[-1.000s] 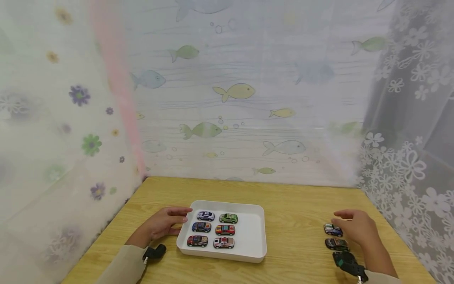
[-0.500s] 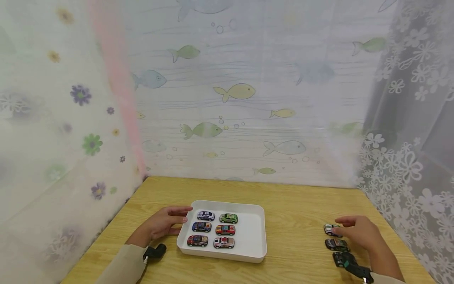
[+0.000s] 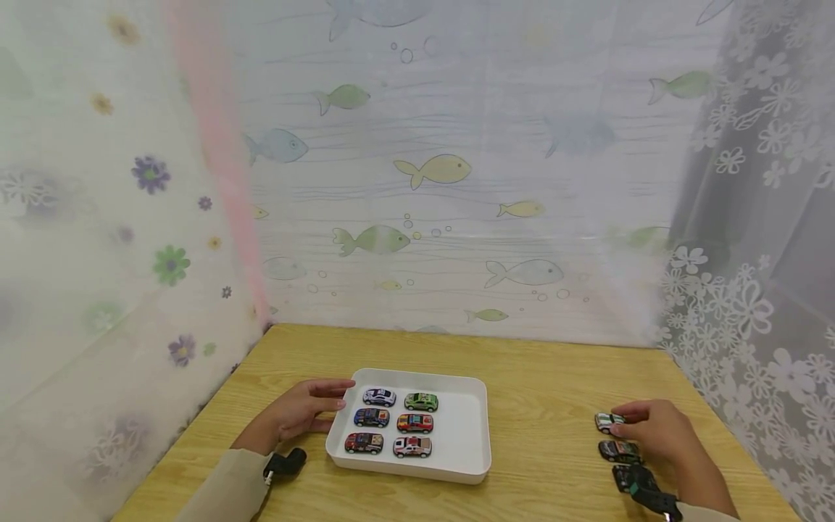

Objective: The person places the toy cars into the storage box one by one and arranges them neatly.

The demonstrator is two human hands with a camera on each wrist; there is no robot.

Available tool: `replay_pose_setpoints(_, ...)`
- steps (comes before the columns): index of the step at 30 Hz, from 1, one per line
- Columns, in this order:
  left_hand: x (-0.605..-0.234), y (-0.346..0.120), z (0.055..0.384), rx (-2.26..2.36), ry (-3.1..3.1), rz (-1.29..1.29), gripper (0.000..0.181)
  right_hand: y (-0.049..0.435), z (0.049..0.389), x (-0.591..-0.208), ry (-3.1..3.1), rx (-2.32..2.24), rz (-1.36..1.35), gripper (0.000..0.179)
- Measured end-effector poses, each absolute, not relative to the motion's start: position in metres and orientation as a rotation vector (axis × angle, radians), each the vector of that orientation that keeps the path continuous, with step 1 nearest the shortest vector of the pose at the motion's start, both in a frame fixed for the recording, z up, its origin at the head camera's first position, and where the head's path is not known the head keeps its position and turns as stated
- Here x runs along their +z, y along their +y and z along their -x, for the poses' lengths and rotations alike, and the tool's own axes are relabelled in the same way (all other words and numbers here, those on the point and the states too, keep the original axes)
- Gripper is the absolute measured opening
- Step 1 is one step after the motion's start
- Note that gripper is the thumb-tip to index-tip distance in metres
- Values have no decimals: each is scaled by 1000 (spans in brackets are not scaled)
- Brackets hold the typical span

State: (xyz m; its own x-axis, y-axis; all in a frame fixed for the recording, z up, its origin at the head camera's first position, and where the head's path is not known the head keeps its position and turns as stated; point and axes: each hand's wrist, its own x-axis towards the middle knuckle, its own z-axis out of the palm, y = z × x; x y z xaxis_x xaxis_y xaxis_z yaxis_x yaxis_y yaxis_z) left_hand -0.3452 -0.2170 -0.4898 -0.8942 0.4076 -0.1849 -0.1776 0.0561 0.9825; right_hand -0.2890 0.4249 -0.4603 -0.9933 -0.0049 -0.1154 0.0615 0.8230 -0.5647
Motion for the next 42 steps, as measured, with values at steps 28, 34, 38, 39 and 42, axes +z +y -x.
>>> replay_pose_setpoints(28,-490,-217,345,1889,1929,-229,54,392,290,-459,2895,-1010,7,52)
replay_pose_setpoints(34,-489,-217,345,1889,1924,-237,54,381,295,-460,2938,-947,47,51)
replay_pose_setpoints(38,-488,-217,344,1887,1927,-244,54,370,298,-460,2986,-901,85,49)
replay_pose_setpoints(39,-488,-217,344,1886,1928,-246,54,367,299,-460,2997,-893,93,49)
replay_pose_setpoints(42,-488,-216,343,1885,1933,-244,52,358,302,-462,3028,-875,110,45)
